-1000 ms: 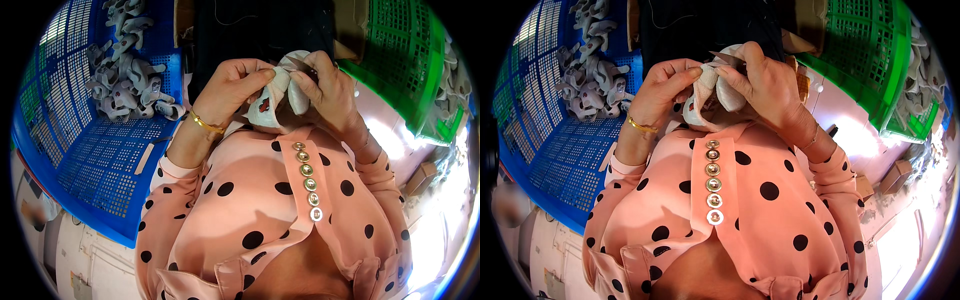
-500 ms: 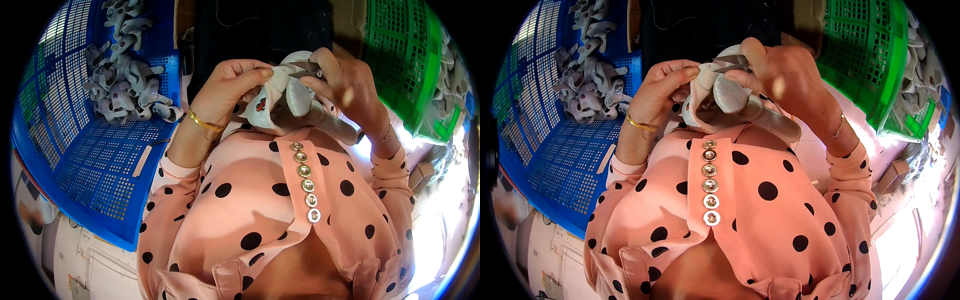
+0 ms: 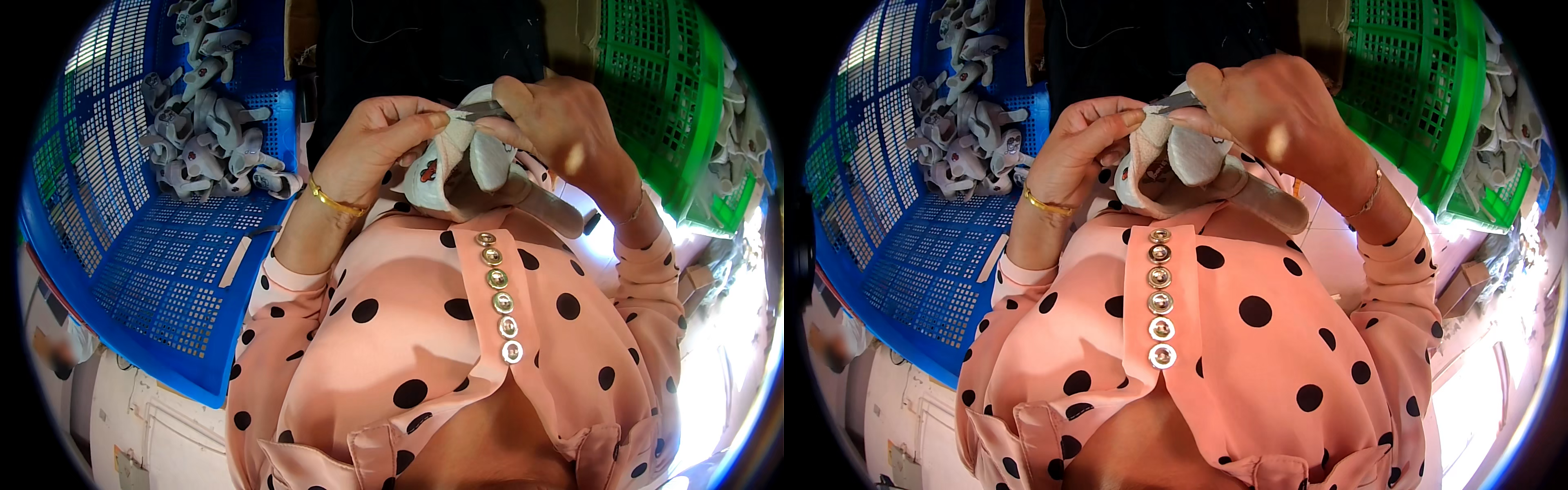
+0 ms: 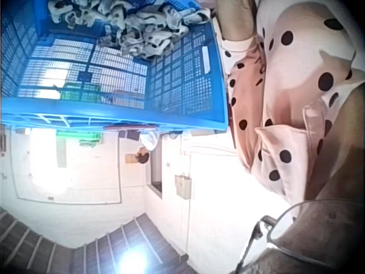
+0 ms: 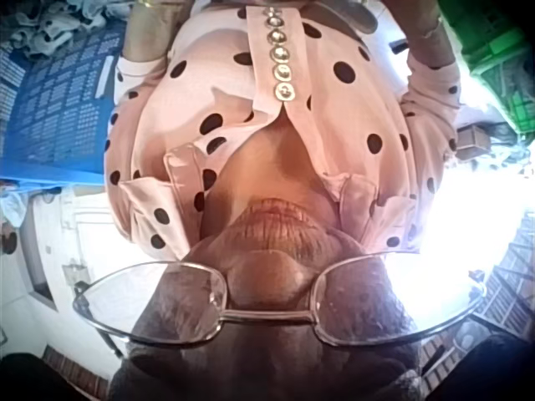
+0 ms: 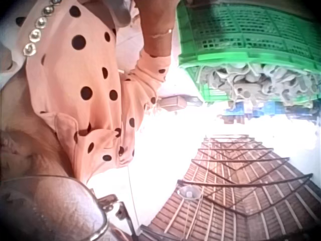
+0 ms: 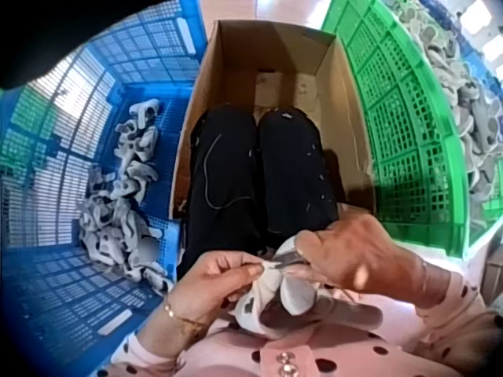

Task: The person uses a pair of scissors to trim loose threads and excess fabric from the edges of a small, light-colored slipper. They handle the slipper with both hands, turning it to access different areas, and place the finished item into a green basket before picking up another slipper to repeat the process.

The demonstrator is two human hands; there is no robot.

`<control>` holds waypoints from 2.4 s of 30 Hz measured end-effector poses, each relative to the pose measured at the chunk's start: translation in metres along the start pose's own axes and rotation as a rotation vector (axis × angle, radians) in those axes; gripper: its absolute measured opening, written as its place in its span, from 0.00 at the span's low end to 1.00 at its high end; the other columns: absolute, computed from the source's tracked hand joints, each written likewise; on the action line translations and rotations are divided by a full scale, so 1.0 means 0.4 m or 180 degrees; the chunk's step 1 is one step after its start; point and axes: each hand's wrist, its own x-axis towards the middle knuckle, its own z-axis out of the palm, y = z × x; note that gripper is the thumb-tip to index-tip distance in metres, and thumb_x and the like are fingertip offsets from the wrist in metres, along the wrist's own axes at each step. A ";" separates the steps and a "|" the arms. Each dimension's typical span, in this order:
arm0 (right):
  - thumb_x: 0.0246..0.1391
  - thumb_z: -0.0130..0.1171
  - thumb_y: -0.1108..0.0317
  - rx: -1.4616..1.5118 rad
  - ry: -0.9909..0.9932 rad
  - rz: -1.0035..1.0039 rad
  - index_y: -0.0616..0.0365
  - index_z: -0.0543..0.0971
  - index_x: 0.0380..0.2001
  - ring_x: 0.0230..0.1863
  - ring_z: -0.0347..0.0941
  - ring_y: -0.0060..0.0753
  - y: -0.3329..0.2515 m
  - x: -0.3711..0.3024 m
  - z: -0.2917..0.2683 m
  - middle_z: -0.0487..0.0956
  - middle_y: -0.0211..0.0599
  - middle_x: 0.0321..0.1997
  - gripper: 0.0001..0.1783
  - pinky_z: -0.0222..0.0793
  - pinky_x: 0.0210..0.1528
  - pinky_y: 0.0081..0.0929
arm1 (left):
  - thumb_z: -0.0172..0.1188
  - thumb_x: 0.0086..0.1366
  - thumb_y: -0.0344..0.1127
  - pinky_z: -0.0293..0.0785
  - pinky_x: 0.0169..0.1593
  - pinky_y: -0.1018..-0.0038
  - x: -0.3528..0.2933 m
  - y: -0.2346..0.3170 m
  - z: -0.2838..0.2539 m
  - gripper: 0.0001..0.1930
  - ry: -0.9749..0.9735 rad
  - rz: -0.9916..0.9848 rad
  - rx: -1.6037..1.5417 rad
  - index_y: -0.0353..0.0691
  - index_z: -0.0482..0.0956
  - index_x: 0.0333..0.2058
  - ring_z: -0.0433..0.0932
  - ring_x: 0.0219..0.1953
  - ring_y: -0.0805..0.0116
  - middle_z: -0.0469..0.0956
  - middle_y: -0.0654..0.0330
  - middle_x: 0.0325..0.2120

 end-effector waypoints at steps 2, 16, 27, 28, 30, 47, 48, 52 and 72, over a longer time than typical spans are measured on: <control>0.57 0.58 0.50 0.0054 -0.0078 0.0011 0.55 0.69 0.21 0.13 0.69 0.38 0.005 0.000 0.001 0.68 0.36 0.11 0.22 0.60 0.14 0.29 | 0.60 0.63 0.33 0.54 0.23 0.88 0.001 -0.001 0.002 0.10 0.0014 0.0016 0.0021 0.34 0.82 0.40 0.61 0.19 0.87 0.75 0.71 0.21; 0.61 0.55 0.54 0.3310 0.0386 0.1581 0.61 0.74 0.25 0.17 0.70 0.35 0.041 -0.030 0.066 0.73 0.37 0.19 0.20 0.66 0.21 0.27 | 0.60 0.64 0.32 0.56 0.24 0.87 -0.006 0.002 0.016 0.10 0.0042 0.0295 0.0352 0.34 0.82 0.41 0.63 0.20 0.87 0.78 0.69 0.23; 0.52 0.60 0.66 0.0778 0.0598 0.0581 0.53 0.73 0.36 0.27 0.76 0.49 0.044 -0.005 0.070 0.76 0.42 0.24 0.09 0.70 0.27 0.35 | 0.63 0.62 0.32 0.75 0.35 0.83 -0.021 0.029 0.031 0.11 -0.0077 0.0227 0.0576 0.30 0.81 0.39 0.78 0.29 0.79 0.82 0.61 0.29; 0.54 0.60 0.66 0.0850 0.0635 0.1390 0.55 0.74 0.38 0.31 0.79 0.43 0.066 -0.002 0.071 0.79 0.42 0.28 0.09 0.73 0.33 0.33 | 0.63 0.62 0.32 0.74 0.35 0.83 -0.023 0.030 0.031 0.10 -0.0063 0.0370 0.0789 0.31 0.81 0.39 0.78 0.29 0.80 0.82 0.63 0.29; 0.62 0.55 0.69 0.1420 0.0505 0.2591 0.57 0.77 0.44 0.27 0.73 0.17 0.079 -0.007 0.036 0.76 0.33 0.27 0.09 0.66 0.27 0.20 | 0.63 0.62 0.32 0.72 0.34 0.84 -0.031 0.033 0.030 0.08 -0.0027 0.0657 0.1217 0.34 0.82 0.38 0.77 0.30 0.81 0.82 0.65 0.29; 0.61 0.56 0.67 0.3173 0.1206 0.2295 0.60 0.76 0.40 0.25 0.67 0.19 0.108 -0.046 0.051 0.74 0.30 0.27 0.08 0.63 0.28 0.19 | 0.65 0.47 0.26 0.70 0.30 0.72 -0.016 0.055 0.062 0.09 0.0724 0.3610 0.4080 0.39 0.81 0.30 0.75 0.24 0.64 0.78 0.61 0.23; 0.64 0.52 0.68 0.3111 0.1567 0.2486 0.59 0.75 0.43 0.23 0.59 0.12 0.136 -0.060 0.065 0.71 0.24 0.25 0.08 0.56 0.25 0.13 | 0.65 0.46 0.26 0.70 0.31 0.71 -0.011 0.054 0.054 0.10 0.0772 0.4014 0.4312 0.39 0.80 0.31 0.75 0.25 0.63 0.78 0.62 0.24; 0.59 0.59 0.65 0.2225 0.1139 0.2189 0.60 0.76 0.43 0.24 0.66 0.18 0.111 -0.012 -0.002 0.74 0.28 0.25 0.12 0.63 0.28 0.18 | 0.67 0.46 0.23 0.70 0.30 0.73 -0.019 0.059 0.038 0.13 0.0795 0.5067 0.5031 0.37 0.83 0.34 0.76 0.28 0.66 0.80 0.61 0.30; 0.52 0.67 0.71 0.2099 0.1090 0.1662 0.62 0.77 0.45 0.34 0.74 0.17 0.078 -0.030 -0.016 0.81 0.34 0.34 0.17 0.71 0.39 0.17 | 0.68 0.55 0.33 0.72 0.36 0.70 -0.003 0.003 -0.003 0.15 0.1533 0.3801 0.3751 0.37 0.78 0.41 0.76 0.35 0.59 0.79 0.55 0.36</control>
